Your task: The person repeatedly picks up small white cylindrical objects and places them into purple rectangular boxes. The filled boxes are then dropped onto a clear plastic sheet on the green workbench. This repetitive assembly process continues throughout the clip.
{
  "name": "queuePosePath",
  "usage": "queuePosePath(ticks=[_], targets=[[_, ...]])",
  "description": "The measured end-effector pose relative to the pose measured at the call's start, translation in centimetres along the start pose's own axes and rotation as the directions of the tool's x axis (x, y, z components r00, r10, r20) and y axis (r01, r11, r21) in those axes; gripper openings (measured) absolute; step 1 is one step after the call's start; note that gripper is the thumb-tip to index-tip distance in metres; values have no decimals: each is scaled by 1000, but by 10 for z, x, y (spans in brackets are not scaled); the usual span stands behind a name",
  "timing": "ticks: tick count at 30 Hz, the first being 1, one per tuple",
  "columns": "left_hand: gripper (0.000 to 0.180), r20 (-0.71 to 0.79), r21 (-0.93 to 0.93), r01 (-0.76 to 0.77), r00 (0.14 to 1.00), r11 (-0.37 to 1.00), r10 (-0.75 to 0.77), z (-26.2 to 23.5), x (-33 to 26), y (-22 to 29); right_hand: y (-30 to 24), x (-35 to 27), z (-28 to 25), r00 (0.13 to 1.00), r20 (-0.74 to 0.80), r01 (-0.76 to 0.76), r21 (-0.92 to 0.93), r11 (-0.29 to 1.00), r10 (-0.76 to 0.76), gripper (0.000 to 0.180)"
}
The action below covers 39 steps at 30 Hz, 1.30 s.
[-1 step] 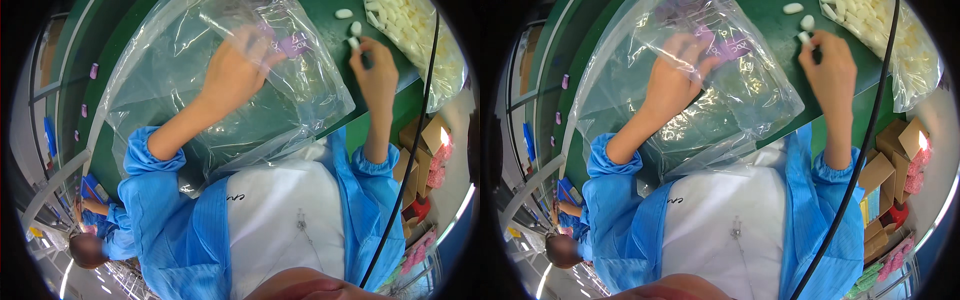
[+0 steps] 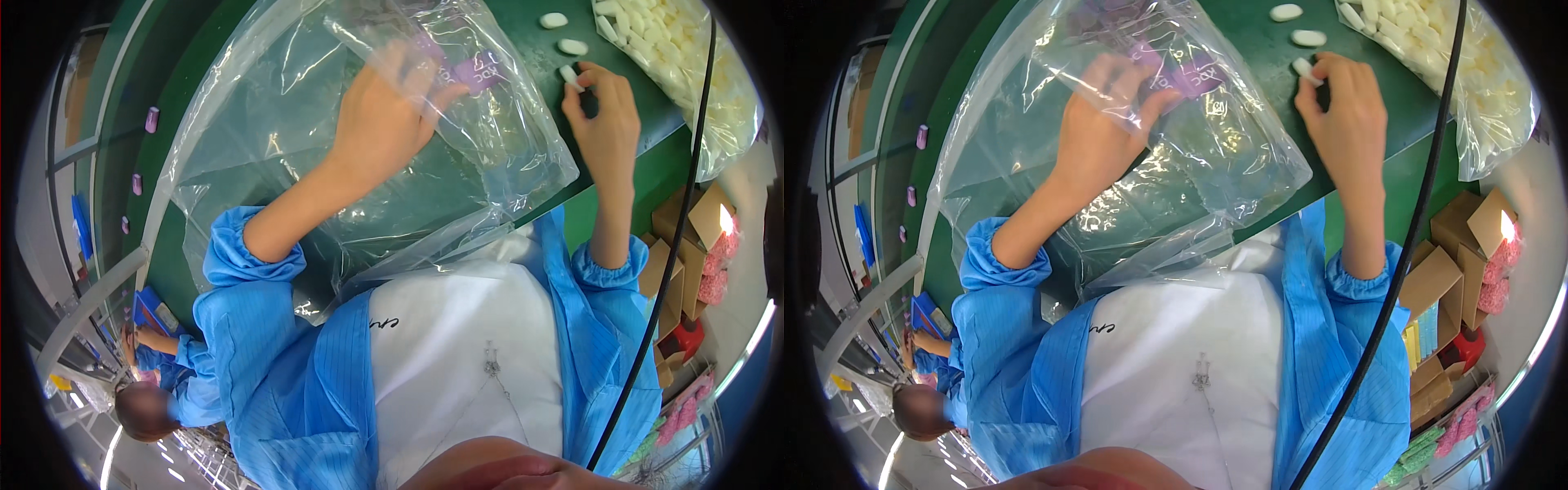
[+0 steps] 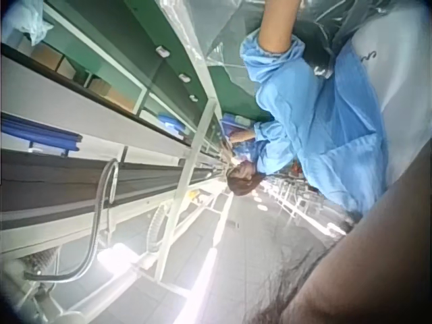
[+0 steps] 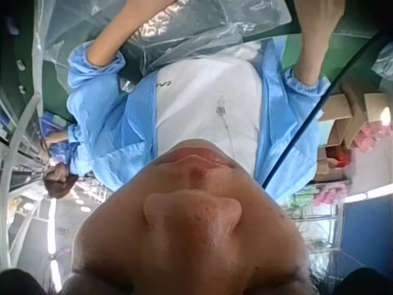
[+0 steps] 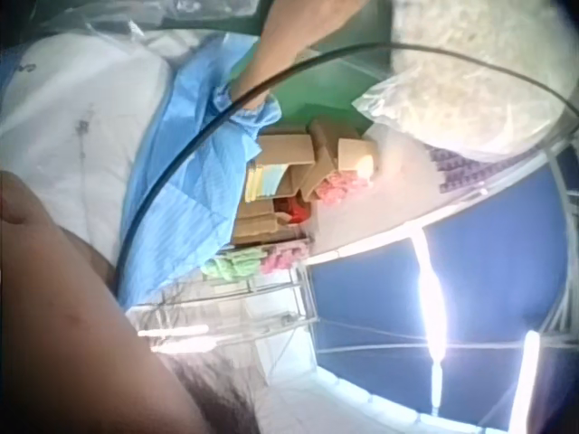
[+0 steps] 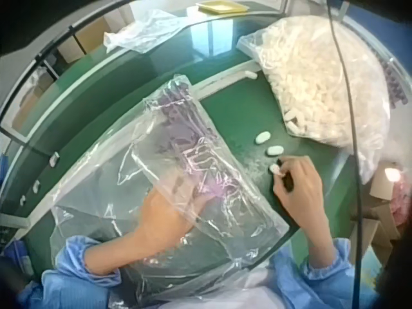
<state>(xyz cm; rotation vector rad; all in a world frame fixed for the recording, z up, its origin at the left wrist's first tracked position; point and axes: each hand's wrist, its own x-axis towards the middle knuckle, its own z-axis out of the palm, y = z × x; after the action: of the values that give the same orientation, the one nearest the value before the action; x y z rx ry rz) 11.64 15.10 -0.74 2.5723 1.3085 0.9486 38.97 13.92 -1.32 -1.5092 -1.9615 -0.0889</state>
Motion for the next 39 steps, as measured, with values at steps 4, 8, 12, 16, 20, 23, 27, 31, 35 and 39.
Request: queuePosePath(ticks=[4, 8, 12, 16, 20, 23, 27, 31, 35, 39], targets=[[37, -3, -67, 124, 992, 990, -125, 4, 1, 9, -9, -10, 4, 999, -30, 45, 97, 994, -42, 19], [35, 12, -109, 173, 985, 979, -173, -3, -4, 12, -22, -16, 12, 959, -137, -223, 178, 958, 249, 17], [28, 72, -270, 296, 955, 916, -288, -23, -34, 29, -16, -12, 7, 991, -135, -16, 36, 999, 21, 16], [23, 39, -398, 263, 962, 879, -270, -34, -54, 26, -16, -19, 2, 995, -101, 2, 141, 990, 12, 14], [29, 113, -465, 228, 974, 856, -198, -33, -62, 22, -13, -19, -6, 1000, -4, 1, 272, 962, 0, 12], [36, 77, -482, 131, 991, 866, -108, -27, -66, 13, -13, -22, -6, 998, 10, 49, 292, 955, -54, 12], [41, 58, -477, 146, 989, 867, -134, -30, -66, 11, -15, -22, 1, 990, -62, -83, 461, 884, 126, 13], [38, 50, -512, 205, 977, 834, -209, -34, -68, 10, -17, -17, -4, 991, 89, -116, 200, 973, 100, 14], [33, 45, -518, 154, 987, 842, -153, -30, -69, 2, -35, 1, -15, 991, -10, -117, 408, 905, 133, 17], [30, 40, -554, 152, 987, 819, -156, -26, -68, 3, -111, 5, -19, 956, 85, 162, 647, 745, -282, 23]])
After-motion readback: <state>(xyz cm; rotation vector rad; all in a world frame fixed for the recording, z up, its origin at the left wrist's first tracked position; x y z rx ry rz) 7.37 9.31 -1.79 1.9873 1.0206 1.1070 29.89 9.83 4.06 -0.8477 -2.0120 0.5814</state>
